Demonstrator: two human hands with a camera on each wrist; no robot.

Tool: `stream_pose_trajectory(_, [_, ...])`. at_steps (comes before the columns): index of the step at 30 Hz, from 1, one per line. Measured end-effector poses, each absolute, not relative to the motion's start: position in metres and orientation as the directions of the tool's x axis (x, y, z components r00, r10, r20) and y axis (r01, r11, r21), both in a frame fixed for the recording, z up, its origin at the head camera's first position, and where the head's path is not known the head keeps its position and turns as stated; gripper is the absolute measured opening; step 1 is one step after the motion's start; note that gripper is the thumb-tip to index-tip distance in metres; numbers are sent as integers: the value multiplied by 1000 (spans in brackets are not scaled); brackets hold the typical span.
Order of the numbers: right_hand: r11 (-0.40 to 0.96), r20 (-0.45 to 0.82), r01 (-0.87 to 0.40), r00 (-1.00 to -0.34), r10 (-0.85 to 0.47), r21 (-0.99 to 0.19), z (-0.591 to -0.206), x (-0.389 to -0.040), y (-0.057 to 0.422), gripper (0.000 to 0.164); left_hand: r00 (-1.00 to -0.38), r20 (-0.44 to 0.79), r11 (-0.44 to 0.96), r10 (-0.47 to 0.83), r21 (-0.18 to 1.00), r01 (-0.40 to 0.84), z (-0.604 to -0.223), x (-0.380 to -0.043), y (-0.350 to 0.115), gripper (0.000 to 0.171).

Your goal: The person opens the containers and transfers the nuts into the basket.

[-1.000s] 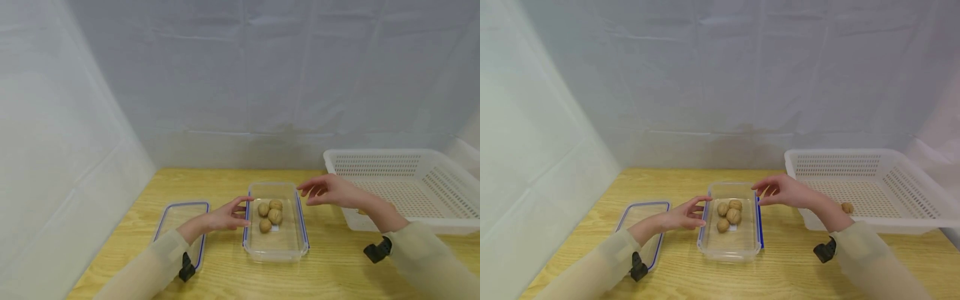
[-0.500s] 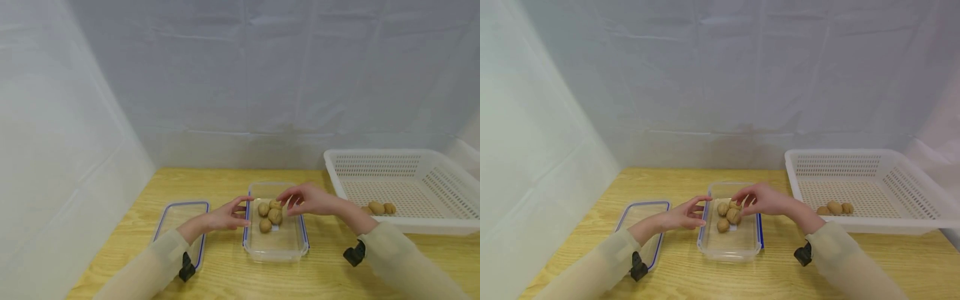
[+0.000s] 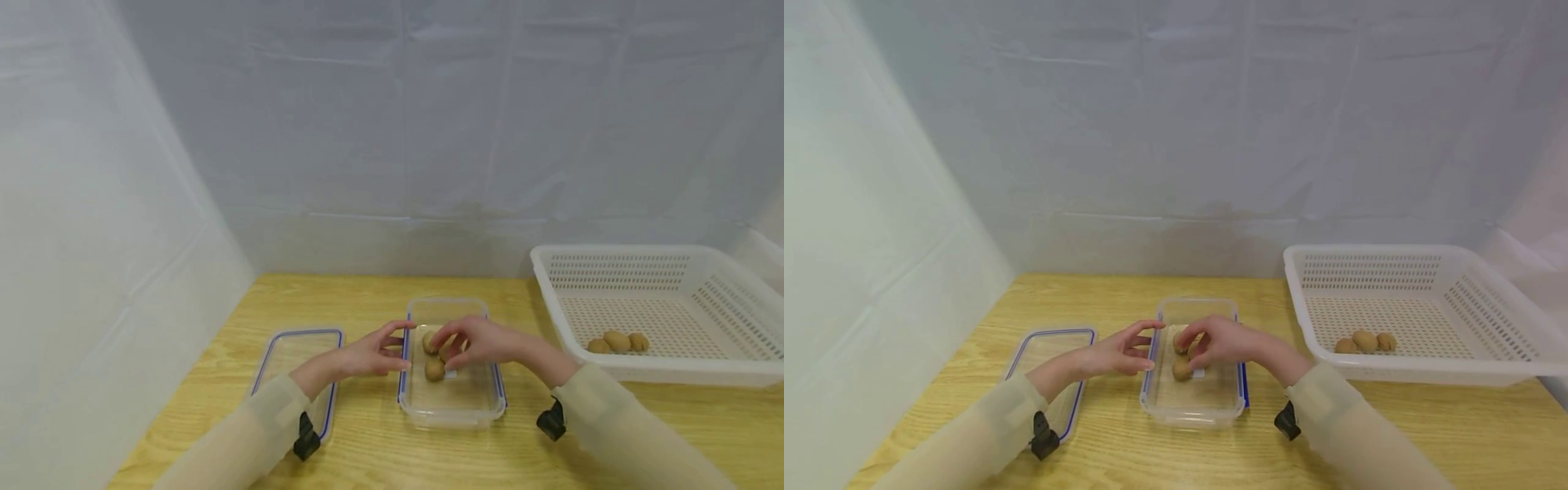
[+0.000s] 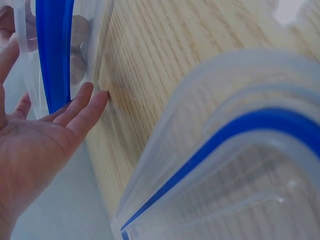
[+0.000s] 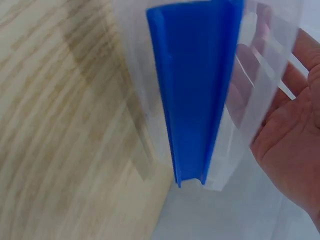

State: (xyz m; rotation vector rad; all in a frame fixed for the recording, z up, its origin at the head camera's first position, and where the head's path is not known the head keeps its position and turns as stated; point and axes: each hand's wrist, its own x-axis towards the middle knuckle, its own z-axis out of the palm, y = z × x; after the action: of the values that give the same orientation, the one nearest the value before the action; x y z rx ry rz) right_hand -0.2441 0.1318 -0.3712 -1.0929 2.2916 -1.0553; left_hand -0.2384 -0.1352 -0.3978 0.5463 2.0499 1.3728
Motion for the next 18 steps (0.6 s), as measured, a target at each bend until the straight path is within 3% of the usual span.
stream_pose_trajectory(13, [495,-76,-501,-644,-761,-710,-385,-241,120,44,-734,-252,381,630,924,11,-397,-238,-135,69])
stream_pose_trajectory(18, [527,-101,-520,-641,-761,-673,-388,-240,117,37,-733,-253,382,631,924,10,-397,-238,-136,69])
